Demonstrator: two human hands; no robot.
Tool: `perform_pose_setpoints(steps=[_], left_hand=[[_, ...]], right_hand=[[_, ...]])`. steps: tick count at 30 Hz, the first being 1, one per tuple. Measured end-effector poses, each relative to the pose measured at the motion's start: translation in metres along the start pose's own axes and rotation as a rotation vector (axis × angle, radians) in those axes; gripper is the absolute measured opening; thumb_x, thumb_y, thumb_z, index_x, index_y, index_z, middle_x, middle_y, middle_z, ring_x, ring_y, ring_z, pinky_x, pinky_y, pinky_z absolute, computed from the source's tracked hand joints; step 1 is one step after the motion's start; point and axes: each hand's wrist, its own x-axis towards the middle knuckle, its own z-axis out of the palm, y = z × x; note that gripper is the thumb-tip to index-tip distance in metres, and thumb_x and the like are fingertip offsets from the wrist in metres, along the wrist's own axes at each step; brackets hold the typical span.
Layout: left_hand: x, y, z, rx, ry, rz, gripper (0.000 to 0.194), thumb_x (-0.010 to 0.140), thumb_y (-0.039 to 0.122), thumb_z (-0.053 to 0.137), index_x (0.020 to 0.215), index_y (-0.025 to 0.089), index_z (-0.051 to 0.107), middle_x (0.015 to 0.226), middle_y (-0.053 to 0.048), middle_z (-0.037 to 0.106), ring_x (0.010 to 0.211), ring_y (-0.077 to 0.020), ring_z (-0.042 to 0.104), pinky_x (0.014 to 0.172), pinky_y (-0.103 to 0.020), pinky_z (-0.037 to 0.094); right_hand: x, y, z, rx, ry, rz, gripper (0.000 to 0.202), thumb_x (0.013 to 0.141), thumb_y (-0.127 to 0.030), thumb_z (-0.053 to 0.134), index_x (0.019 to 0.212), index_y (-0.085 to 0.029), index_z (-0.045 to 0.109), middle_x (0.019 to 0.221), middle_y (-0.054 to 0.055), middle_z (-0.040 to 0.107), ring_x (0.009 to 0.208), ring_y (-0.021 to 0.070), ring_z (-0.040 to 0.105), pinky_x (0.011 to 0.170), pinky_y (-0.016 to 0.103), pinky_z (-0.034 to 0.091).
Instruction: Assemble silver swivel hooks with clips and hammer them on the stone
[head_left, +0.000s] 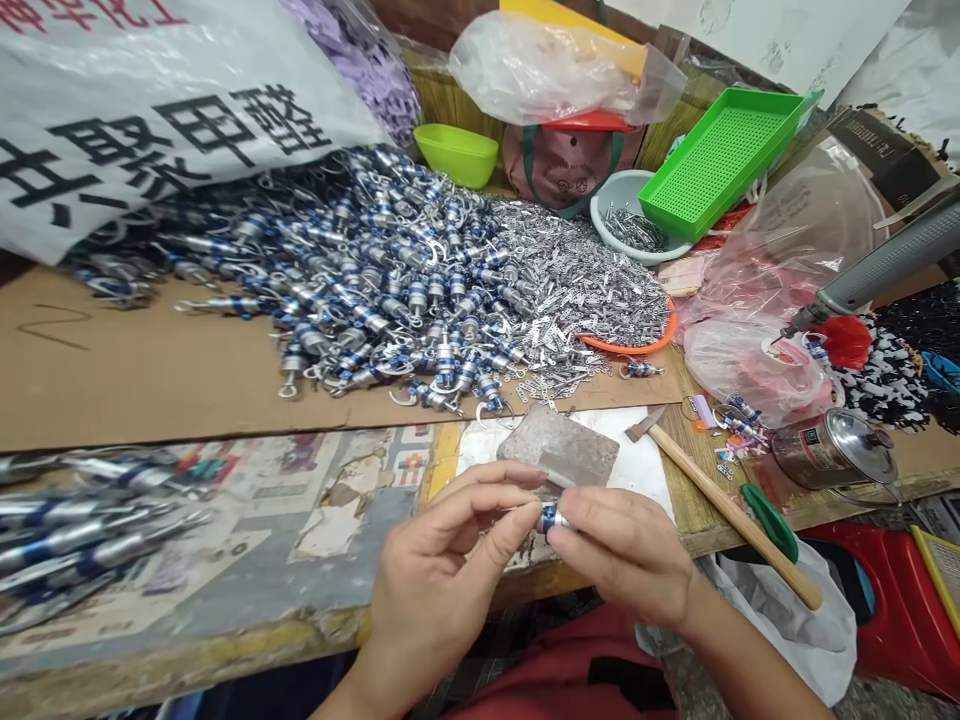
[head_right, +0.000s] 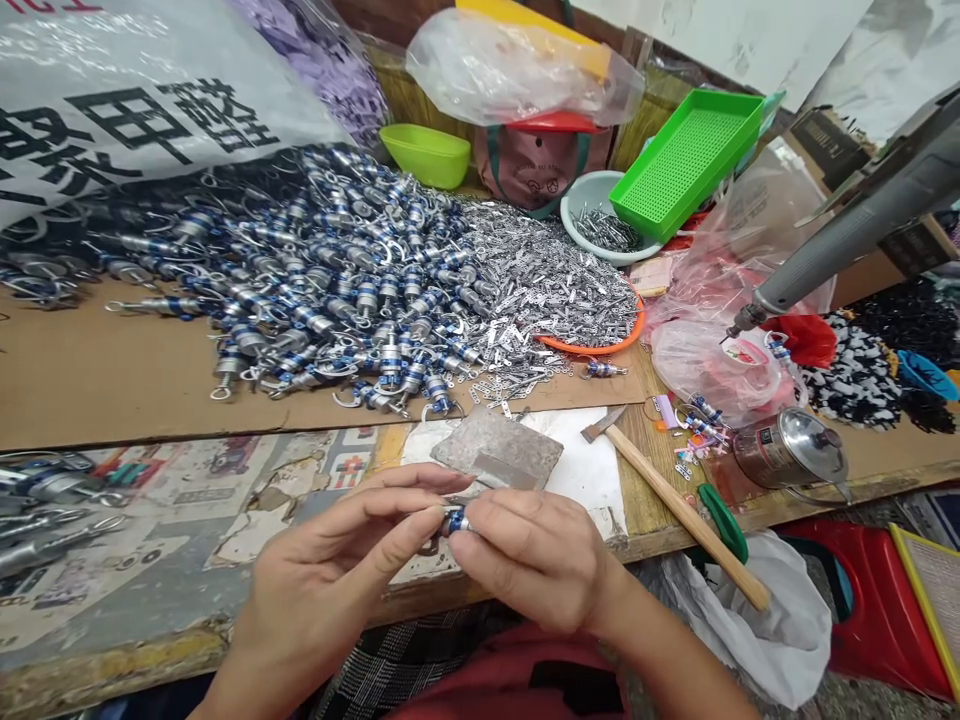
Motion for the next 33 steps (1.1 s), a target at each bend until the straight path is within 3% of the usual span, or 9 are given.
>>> perform_pose_setpoints(steps=[3,6,8,11,21,24,27,33], left_hand=[[0.004,0.007,-0.005,0.041,-0.040,-0.023,0.009,0.074,0.020,0.065,0.072,0.024,0.072,0.088,-0.002,0.074,0.089,-0.0175,0.068,0.081,-0.024,0.053],[0.008,0.011,-0.008,-0.051,-0.132,-0.157,0.011,0.075,0.019,0.064,0.072,0.024,0.073,0.082,-0.002,0.075,0.084,-0.0168,0.070,0.077,-0.022,0.055],[0.010,0.011,-0.008,-0.104,-0.168,-0.223,0.011,0.075,0.019,0.064,0.072,0.024,0.073,0.077,-0.001,0.075,0.076,-0.0150,0.071,0.071,-0.019,0.055],[0.010,0.011,-0.006,-0.115,-0.139,-0.249,0.010,0.072,0.019,0.066,0.070,0.024,0.074,0.075,0.000,0.076,0.068,-0.0134,0.071,0.065,-0.016,0.055],[0.007,0.009,-0.002,-0.059,-0.114,-0.159,0.012,0.074,0.017,0.064,0.069,0.024,0.073,0.077,0.000,0.076,0.074,-0.0137,0.070,0.070,-0.017,0.054],[0.004,0.004,-0.002,-0.015,-0.049,-0.034,0.016,0.074,0.013,0.063,0.070,0.025,0.073,0.077,0.001,0.074,0.080,-0.0131,0.068,0.077,-0.018,0.051],[0.006,0.000,-0.002,0.024,-0.026,0.043,0.016,0.070,0.011,0.066,0.069,0.026,0.073,0.069,0.002,0.069,0.074,-0.0110,0.063,0.071,-0.016,0.048],[0.011,0.000,-0.001,-0.210,-0.212,-0.415,0.010,0.071,0.025,0.067,0.063,0.022,0.071,0.060,0.002,0.067,0.057,-0.0088,0.058,0.054,-0.015,0.045]], right_hand=[[0.002,0.000,0.002,0.002,0.065,0.000,0.025,0.086,-0.006,0.050,0.106,-0.013,0.062,0.101,0.008,0.069,0.107,0.0172,0.060,0.090,0.028,0.053],[0.002,-0.002,0.007,0.057,0.182,0.092,0.025,0.085,-0.002,0.050,0.103,-0.014,0.063,0.099,0.008,0.069,0.097,0.0139,0.064,0.081,0.024,0.056],[0.001,-0.002,0.008,0.070,0.188,0.124,0.024,0.085,-0.003,0.050,0.103,-0.013,0.063,0.098,0.009,0.068,0.094,0.0132,0.064,0.079,0.023,0.056],[-0.002,-0.001,0.005,0.030,0.157,0.051,0.022,0.086,-0.004,0.049,0.103,-0.011,0.063,0.098,0.011,0.069,0.098,0.0163,0.063,0.079,0.027,0.056],[-0.007,0.002,-0.001,-0.004,0.059,-0.011,0.023,0.088,-0.006,0.050,0.107,-0.009,0.062,0.103,0.010,0.069,0.107,0.0185,0.059,0.087,0.029,0.052],[-0.006,0.002,-0.001,0.000,0.059,-0.020,0.022,0.085,-0.005,0.053,0.104,-0.007,0.063,0.101,0.011,0.069,0.106,0.0186,0.058,0.087,0.029,0.052],[-0.003,0.003,-0.002,0.039,0.088,0.003,0.021,0.084,-0.003,0.053,0.101,-0.007,0.065,0.096,0.012,0.070,0.101,0.0180,0.061,0.083,0.028,0.053],[0.003,0.009,-0.005,0.180,0.088,0.104,0.020,0.089,-0.008,0.047,0.091,-0.013,0.067,0.091,0.011,0.070,0.087,0.0149,0.064,0.072,0.027,0.053]])
